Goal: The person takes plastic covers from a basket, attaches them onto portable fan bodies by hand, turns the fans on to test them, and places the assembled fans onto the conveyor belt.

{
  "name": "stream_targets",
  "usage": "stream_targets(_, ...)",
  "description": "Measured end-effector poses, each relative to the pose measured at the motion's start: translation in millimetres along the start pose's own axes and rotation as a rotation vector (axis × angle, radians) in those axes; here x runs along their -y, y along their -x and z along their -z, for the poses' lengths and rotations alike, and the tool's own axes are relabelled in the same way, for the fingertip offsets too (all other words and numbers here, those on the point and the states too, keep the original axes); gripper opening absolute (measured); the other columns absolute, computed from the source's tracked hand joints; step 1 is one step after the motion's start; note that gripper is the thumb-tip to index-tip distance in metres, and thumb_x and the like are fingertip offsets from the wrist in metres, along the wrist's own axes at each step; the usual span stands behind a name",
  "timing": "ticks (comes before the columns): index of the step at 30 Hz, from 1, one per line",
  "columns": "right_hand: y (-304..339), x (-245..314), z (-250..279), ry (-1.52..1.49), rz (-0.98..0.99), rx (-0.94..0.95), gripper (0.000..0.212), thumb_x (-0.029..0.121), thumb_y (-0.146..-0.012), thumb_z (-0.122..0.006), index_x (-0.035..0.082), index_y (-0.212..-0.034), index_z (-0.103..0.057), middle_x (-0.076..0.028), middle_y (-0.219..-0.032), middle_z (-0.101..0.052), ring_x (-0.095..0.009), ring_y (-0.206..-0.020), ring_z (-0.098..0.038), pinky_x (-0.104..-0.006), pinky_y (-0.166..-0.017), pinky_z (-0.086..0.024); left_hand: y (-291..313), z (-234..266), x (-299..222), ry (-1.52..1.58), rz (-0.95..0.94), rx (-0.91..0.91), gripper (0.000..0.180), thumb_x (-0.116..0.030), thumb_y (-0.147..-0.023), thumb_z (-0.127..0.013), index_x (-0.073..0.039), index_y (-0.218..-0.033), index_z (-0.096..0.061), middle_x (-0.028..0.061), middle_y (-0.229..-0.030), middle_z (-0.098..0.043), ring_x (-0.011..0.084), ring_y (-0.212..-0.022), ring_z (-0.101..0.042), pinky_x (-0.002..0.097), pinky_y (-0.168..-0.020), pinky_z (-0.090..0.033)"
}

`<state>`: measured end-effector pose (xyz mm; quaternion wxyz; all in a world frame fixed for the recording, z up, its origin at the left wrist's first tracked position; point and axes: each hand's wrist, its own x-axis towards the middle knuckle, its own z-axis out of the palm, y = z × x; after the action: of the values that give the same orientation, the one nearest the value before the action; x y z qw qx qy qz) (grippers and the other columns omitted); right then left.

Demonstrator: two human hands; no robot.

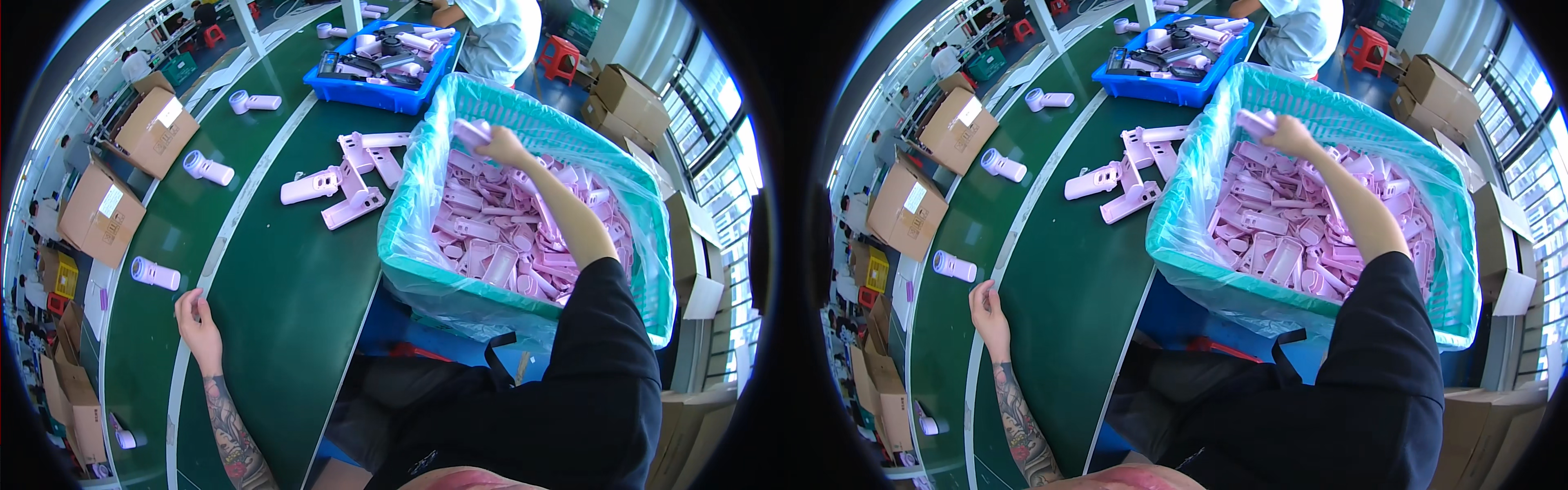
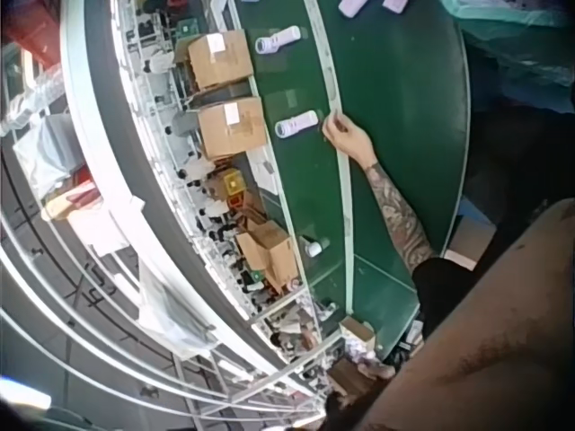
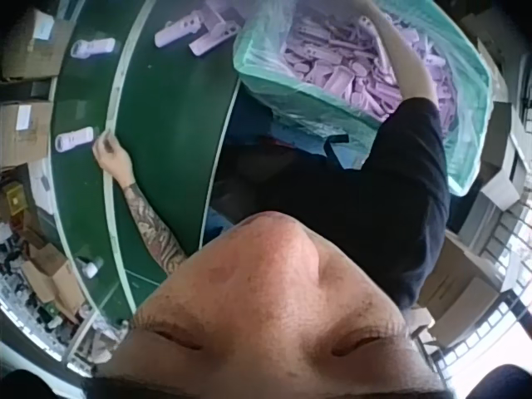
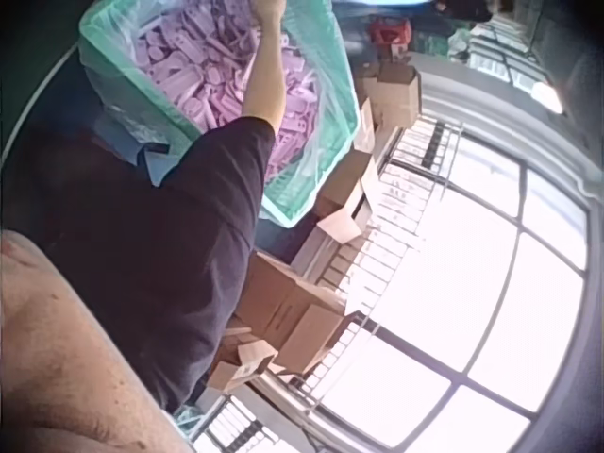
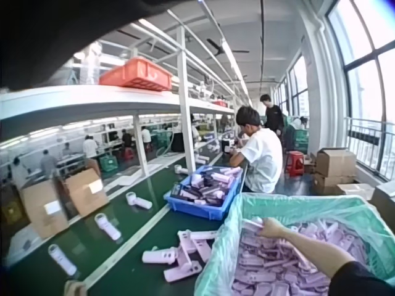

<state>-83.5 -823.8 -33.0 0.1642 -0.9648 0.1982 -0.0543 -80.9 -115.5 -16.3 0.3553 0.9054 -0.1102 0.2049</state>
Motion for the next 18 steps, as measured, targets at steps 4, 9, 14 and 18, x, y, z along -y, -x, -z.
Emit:
stream_targets(4,22.5,51.7,50.6,-0.203,-0.012,-0.047,0.04,0.029,-0.076,-0.076,-0.002,-0.099,-0.069,-0.014,-0.085,-0.071,-0.029,-0.07,-0.067,-0.0382,-0.069,-0.055,2.3,6.0,3.7,-0.02,0.026,-0.02,0.019,-0.004,-0.098,-0.054,-0.004,-0.114,-0.065,0.0083,-0.116,-0.06,0.0234,-0.101,-0.059,0.0319,-0.091,-0.048)
stream_targets(9,46.4,131.8,111.7,0.193,0.2,-0.191,0.041,0.03,-0.075,-0.077,-0.001,-0.101,-0.068,-0.015,-0.091,-0.072,-0.029,-0.078,-0.068,-0.0385,-0.074,-0.053,0.2,2.9,1.8,-0.006,0.028,-0.019,0.019,-0.004,-0.097,-0.054,-0.003,-0.113,-0.065,0.0085,-0.116,-0.06,0.0236,-0.102,-0.059,0.0323,-0.091,-0.048)
stream_targets(14,49.6,256.6,82.3,0.171,0.573,-0.196,0.042,0.03,-0.077,-0.077,0.005,-0.11,-0.071,-0.013,-0.098,-0.074,-0.03,-0.083,-0.07,-0.0391,-0.077,-0.056,2.6,4.0,2.8,-0.001,0.036,-0.016,0.018,-0.005,-0.097,-0.055,-0.003,-0.112,-0.065,0.0088,-0.116,-0.06,0.024,-0.102,-0.059,0.0325,-0.091,-0.048)
stream_targets(18,18.0,311.6,33.3,0.354,0.612,0.064,0.048,0.037,-0.077,-0.077,0.007,-0.114,-0.071,-0.011,-0.102,-0.075,-0.032,-0.086,-0.071,-0.0401,-0.08,-0.056,2.1,4.3,-2.0,0.014,0.05,-0.018,0.017,-0.005,-0.097,-0.055,-0.003,-0.111,-0.065,0.009,-0.116,-0.06,0.0242,-0.102,-0.059,0.0324,-0.091,-0.048)
